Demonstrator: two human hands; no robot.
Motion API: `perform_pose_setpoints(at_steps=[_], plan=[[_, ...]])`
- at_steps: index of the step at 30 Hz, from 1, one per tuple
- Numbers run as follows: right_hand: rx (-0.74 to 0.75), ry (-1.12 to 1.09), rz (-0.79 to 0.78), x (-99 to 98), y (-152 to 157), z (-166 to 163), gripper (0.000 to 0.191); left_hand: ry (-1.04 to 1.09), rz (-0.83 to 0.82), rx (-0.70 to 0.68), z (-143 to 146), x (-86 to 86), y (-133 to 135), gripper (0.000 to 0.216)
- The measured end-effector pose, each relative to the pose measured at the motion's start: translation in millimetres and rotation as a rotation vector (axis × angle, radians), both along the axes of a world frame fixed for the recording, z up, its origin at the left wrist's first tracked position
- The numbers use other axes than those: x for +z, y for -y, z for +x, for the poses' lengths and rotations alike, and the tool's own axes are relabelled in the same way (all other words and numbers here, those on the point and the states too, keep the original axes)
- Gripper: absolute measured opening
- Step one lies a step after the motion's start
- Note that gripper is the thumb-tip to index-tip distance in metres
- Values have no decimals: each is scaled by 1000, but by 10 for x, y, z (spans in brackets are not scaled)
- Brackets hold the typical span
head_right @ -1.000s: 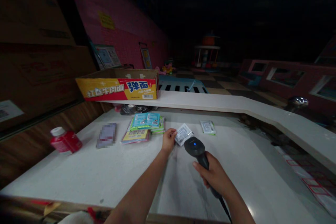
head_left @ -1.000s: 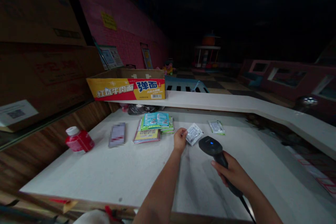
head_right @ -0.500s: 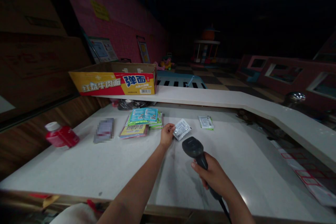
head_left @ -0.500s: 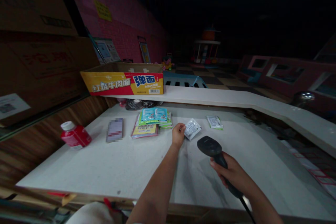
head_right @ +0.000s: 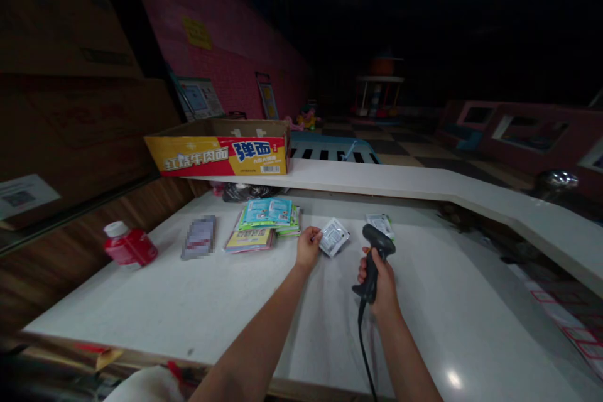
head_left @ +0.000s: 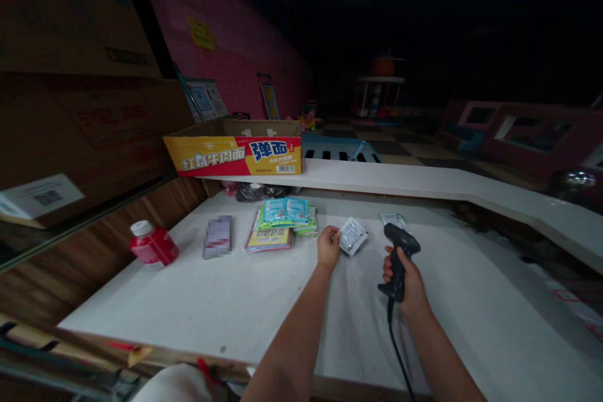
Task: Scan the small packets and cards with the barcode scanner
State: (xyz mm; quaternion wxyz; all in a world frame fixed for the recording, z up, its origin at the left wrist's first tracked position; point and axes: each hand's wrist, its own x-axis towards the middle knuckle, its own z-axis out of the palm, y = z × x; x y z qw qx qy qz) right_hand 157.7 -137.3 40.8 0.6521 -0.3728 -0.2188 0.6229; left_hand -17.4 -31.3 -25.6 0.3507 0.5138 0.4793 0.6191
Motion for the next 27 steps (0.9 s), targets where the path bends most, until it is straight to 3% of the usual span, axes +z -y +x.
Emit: perform_pose_setpoints(at_steps=[5,9,16,21,24,27], plan=[[-45,-131,-37,-203,-74,54,38,120,-48,-53,8,13,21,21],[-39,-145,-38,-270,-105,89,36,188,5,-82,-1,69,99,28],[-26,-115,-45,-316,-113,110,37,225,-21,-62,-215,253,468,34],[-28,-116,-48,-325,-100,117,38,176,72,128,-692,672,576,50],[-34,-115,-45,-336,-104,111,40,122,96,287,-1095,937,462,39],[-29,-151,-49,-349,-112,109,37,59,64,469,-1470,1097,311,26]])
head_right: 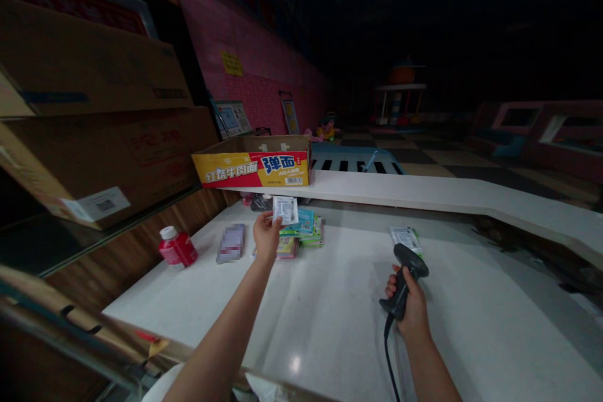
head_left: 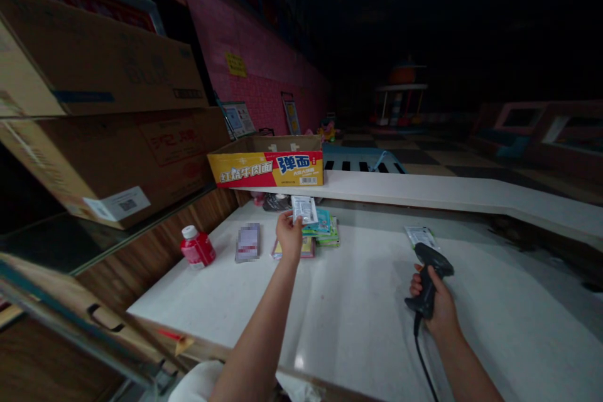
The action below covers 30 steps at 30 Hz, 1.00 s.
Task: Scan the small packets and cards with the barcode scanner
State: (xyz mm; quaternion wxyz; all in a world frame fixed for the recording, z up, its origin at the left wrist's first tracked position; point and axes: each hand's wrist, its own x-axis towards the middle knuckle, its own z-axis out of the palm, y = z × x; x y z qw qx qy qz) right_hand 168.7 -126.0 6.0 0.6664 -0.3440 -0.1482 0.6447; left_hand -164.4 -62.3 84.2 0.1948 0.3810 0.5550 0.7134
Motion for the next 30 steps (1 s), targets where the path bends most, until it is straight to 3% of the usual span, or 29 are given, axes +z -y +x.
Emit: perform_pose_setpoints(at_steps=[3,9,15,22,26,30], plan=[[3,-13,-7,-9,-8,1,36,-22,-94,92,-234,40,-107,22],[4,-4,-1,-22,-18,-7,37,8,-160,39,-292,-25,-216,17],[-13,21,10,-6,-15,-28,36,-238,-247,141,-267,-16,-259,18],[-2,40,5,-11,-23,-21,36,-603,-438,319,-274,51,-101,23],[-4,37,9,-13,-28,-18,38,-776,-507,344,-263,58,-11,24],[3,31,6,-11,-27,-15,36,-818,-521,357,-255,57,35,27]])
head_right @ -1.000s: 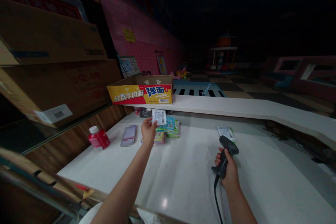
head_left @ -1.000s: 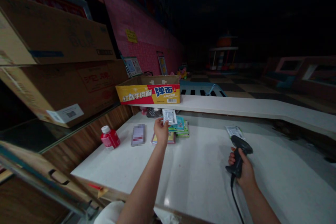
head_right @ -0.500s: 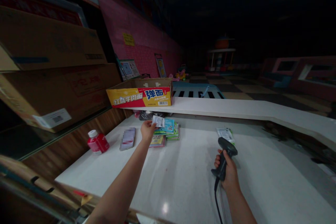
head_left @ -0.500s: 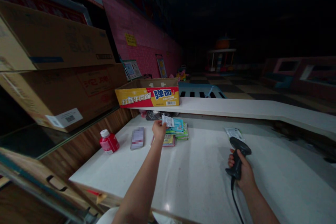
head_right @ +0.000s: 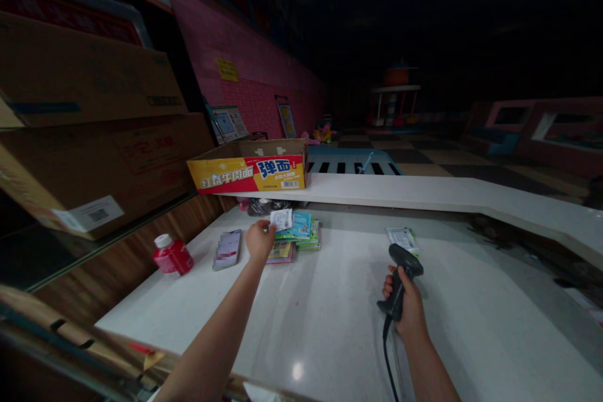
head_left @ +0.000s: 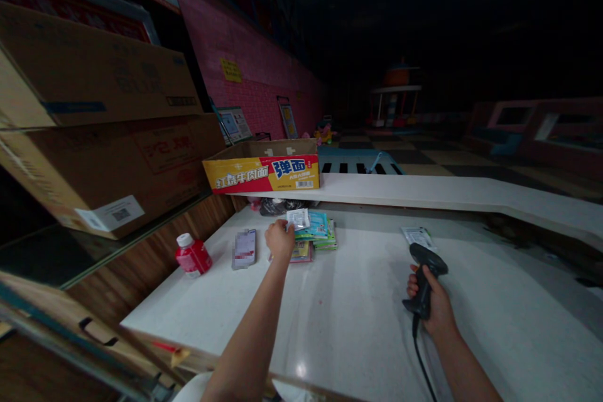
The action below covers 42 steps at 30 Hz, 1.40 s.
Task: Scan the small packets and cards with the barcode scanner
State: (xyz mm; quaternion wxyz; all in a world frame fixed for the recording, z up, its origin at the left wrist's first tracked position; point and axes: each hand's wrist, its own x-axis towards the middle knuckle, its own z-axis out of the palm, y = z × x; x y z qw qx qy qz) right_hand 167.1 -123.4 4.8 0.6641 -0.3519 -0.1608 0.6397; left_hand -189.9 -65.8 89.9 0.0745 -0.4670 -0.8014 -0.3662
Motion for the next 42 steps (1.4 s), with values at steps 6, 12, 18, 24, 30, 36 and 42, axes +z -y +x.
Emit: perform_pose_setpoints(at_steps=[6,12,18,24,30,36,42], plan=[[-9,34,0,9,-4,-1,39,-83,106,-3,198,100,60,26],[-32,75,2,90,29,-21,41,-147,279,-348,773,131,29,19],[-206,164,-33,165,83,14,44,-96,206,-692,1553,-201,-70,19],[-401,168,-116,190,66,138,39,-10,-64,-895,2291,-644,-344,21],[-468,109,-144,219,43,178,39,-83,-277,-956,2914,-684,-698,43],[-453,38,-154,273,50,148,40,-202,-464,-884,3089,-602,-769,50],[-434,49,-145,262,57,134,42,-219,-398,-819,2715,-604,-668,37]])
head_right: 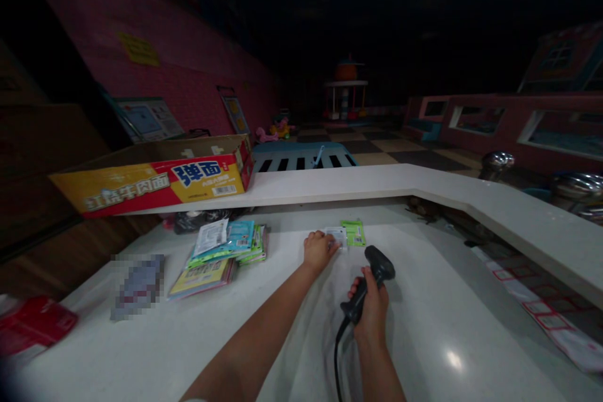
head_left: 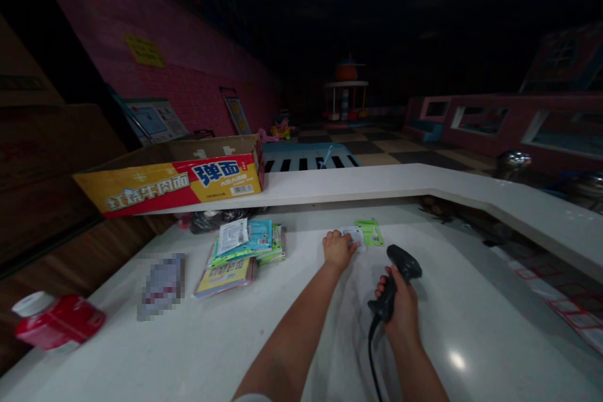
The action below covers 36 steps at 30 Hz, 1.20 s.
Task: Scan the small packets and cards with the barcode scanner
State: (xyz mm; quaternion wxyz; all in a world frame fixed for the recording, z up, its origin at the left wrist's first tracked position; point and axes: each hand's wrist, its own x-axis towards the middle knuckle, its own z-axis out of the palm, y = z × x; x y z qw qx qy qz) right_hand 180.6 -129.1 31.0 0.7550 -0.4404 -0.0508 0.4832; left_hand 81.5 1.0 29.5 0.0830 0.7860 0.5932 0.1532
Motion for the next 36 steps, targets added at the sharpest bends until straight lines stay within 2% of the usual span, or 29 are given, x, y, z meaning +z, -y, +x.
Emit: perform_pose_setpoints(at_steps=[3,8,10,13,16,22,26,32,34,36], plan=[[8,19,-11,1,4,-17,42,48,-28,65,-271,9,67,31],[25,44,-33,1,6,-52,41,141,-104,277,-648,-39,217,59],[39,62,-32,-10,6,-68,42,115,-126,319,-724,-63,294,53],[51,97,-20,-33,5,-88,43,106,-74,344,-731,-73,405,40],[52,127,-15,-55,4,-97,42,162,-22,418,-644,-46,478,47],[41,164,21,-103,-4,-98,38,166,-51,588,-441,10,498,60],[42,203,19,-135,-12,-98,38,172,-74,594,-428,-6,480,43],[38,210,29,-124,-1,-107,41,216,-71,488,-636,-38,476,12],[36,208,31,-121,4,-106,41,227,-57,485,-690,-19,492,19],[46,215,34,-128,6,-102,41,216,-45,515,-696,11,518,40]])
